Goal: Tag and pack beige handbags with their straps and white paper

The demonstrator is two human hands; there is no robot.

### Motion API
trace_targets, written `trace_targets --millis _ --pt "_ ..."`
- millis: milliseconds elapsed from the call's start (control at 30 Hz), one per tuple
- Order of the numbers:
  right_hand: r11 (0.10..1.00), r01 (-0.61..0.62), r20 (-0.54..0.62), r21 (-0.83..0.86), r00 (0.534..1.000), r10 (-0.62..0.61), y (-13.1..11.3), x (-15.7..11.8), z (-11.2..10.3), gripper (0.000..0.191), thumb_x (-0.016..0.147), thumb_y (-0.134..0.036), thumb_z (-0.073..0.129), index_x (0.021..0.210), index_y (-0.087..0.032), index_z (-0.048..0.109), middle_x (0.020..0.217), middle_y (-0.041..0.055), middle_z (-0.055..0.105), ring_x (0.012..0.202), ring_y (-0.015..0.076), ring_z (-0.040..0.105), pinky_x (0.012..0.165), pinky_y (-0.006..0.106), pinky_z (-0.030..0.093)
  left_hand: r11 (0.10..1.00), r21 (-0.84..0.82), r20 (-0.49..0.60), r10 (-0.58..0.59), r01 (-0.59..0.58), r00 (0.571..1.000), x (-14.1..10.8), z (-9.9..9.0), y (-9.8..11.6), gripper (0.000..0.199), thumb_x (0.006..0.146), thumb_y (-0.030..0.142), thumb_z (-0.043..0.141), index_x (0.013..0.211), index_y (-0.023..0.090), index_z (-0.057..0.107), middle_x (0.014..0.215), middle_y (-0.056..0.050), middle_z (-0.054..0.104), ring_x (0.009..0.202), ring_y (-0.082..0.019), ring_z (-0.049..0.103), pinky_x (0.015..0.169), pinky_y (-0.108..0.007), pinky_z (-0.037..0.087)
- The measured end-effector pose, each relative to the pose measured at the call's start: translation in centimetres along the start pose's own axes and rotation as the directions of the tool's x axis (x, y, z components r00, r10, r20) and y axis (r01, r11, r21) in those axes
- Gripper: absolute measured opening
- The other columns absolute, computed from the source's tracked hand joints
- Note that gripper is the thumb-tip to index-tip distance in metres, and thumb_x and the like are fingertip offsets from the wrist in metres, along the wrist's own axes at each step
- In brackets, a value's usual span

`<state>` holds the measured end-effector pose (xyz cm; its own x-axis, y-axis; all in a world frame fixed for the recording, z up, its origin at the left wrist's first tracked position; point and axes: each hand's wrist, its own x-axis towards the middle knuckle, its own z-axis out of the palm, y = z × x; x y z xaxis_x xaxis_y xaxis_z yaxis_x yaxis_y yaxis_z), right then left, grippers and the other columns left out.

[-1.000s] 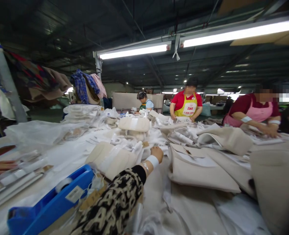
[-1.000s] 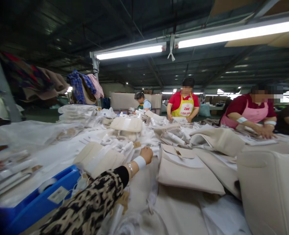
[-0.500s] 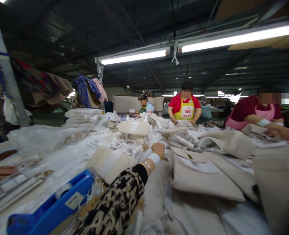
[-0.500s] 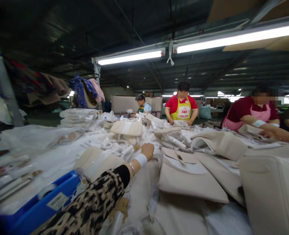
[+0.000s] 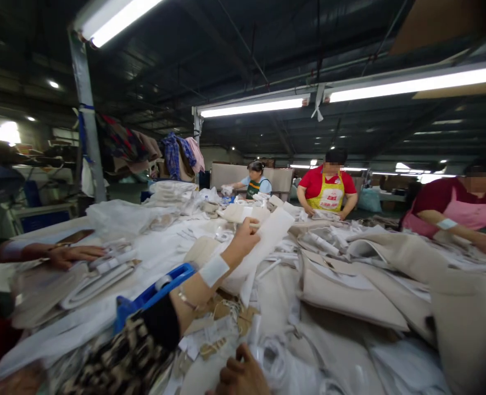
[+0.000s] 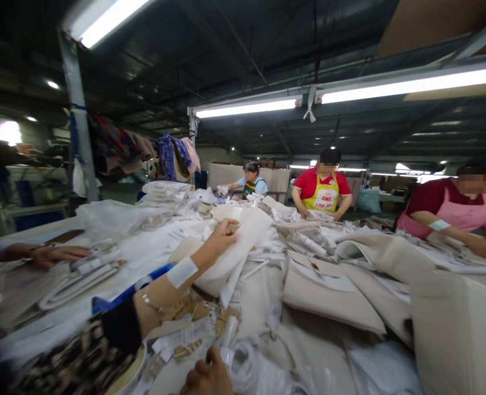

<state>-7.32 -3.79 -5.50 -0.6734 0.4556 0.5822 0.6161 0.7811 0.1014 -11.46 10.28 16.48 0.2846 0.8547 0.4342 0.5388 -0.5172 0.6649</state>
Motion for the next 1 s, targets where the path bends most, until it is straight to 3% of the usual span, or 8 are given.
trace_targets --millis 33,100,133,267,433,533,633,1000 --pt "1.000 -0.005 -0.057 -0.007 0.998 0.004 -0.2 -0.1 0.0 0.046 0.085 -0.040 0.059 0.045 -0.020 0.049 0.041 -0.0017 0.049 0.047 0.0121 0.041 0.065 0.034 0.036 0.996 -0.087 0.036 -0.017 0.020 0.999 -2.8 -1.6 -0.9 0.060 0.077 0.007 0.045 0.134 0.021 0.034 0.080 0.003 0.058 0.064 -0.012 0.058 0.057 -0.021 0.045" --pt "0.997 -0.059 -0.112 0.042 0.992 0.064 -0.9 -0.4 -1.1 0.040 0.088 -0.031 0.055 0.049 -0.020 0.050 0.048 -0.0020 0.053 0.053 0.0126 0.046 0.072 0.035 0.034 0.880 -0.466 0.110 -0.045 0.091 0.993 -8.6 -4.3 -2.9 0.071 0.075 0.013 0.051 0.140 0.028 0.028 0.080 0.005 0.055 0.061 -0.011 0.054 0.055 -0.020 0.042" --pt "0.992 -0.099 -0.099 0.082 0.989 0.107 -1.3 -0.6 -2.1 0.037 0.090 -0.026 0.052 0.053 -0.020 0.051 0.053 -0.0019 0.056 0.057 0.0128 0.048 0.077 0.036 0.033 0.826 -0.549 0.113 -0.080 0.129 0.990 -11.5 -5.5 -3.8 0.070 0.073 0.016 0.055 0.138 0.029 0.033 0.084 0.004 0.056 0.066 -0.011 0.055 0.057 -0.020 0.042" --pt "0.960 -0.178 0.026 0.218 0.984 0.176 -2.0 -0.3 -6.6 0.037 0.096 -0.014 0.039 0.063 -0.019 0.054 0.062 -0.0010 0.056 0.064 0.0135 0.049 0.083 0.037 0.030 0.741 -0.584 0.206 -0.258 0.331 0.944 -21.1 -8.3 -6.7 0.052 0.068 0.019 0.061 0.119 0.020 0.054 0.111 -0.004 0.061 0.096 -0.018 0.058 0.077 -0.026 0.045" --pt "0.919 -0.192 0.126 0.344 0.979 0.158 -1.4 -0.1 -8.4 0.033 0.096 -0.007 0.035 0.067 -0.018 0.045 0.065 -0.0013 0.050 0.065 0.0130 0.046 0.078 0.037 0.030 0.641 -0.537 0.357 -0.417 0.549 0.836 -28.3 -8.5 -9.3 0.054 0.069 0.021 0.061 0.122 0.021 0.060 0.121 -0.005 0.061 0.107 -0.021 0.056 0.084 -0.028 0.044" --pt "0.909 -0.184 0.143 0.374 0.980 0.140 -1.0 -0.7 -8.5 0.029 0.094 -0.004 0.034 0.071 -0.019 0.044 0.068 -0.0012 0.048 0.066 0.0128 0.046 0.077 0.038 0.030 0.589 -0.509 0.464 -0.426 0.627 0.777 -30.4 -7.8 -9.9 0.058 0.070 0.018 0.059 0.128 0.024 0.059 0.120 -0.003 0.062 0.097 -0.018 0.058 0.077 -0.025 0.045" --pt "0.924 -0.134 0.120 0.357 0.988 0.097 -0.8 -1.1 -8.6 0.027 0.092 -0.001 0.033 0.075 -0.019 0.045 0.071 0.0000 0.048 0.069 0.0141 0.046 0.077 0.040 0.030 0.563 -0.515 0.510 -0.404 0.646 0.759 -30.8 -6.6 -10.0 0.059 0.070 0.016 0.058 0.129 0.025 0.060 0.115 -0.003 0.062 0.091 -0.017 0.058 0.074 -0.024 0.045" --pt "0.925 -0.087 0.088 0.370 0.994 0.058 -1.3 -0.8 -8.9 0.027 0.088 0.002 0.033 0.076 -0.018 0.045 0.068 0.0002 0.049 0.065 0.0136 0.044 0.071 0.039 0.028 0.609 -0.584 0.434 -0.325 0.537 0.840 -28.7 1.2 -8.4 0.064 0.062 0.001 0.057 0.123 0.017 0.065 0.114 -0.006 0.061 0.093 -0.017 0.056 0.079 -0.026 0.046"
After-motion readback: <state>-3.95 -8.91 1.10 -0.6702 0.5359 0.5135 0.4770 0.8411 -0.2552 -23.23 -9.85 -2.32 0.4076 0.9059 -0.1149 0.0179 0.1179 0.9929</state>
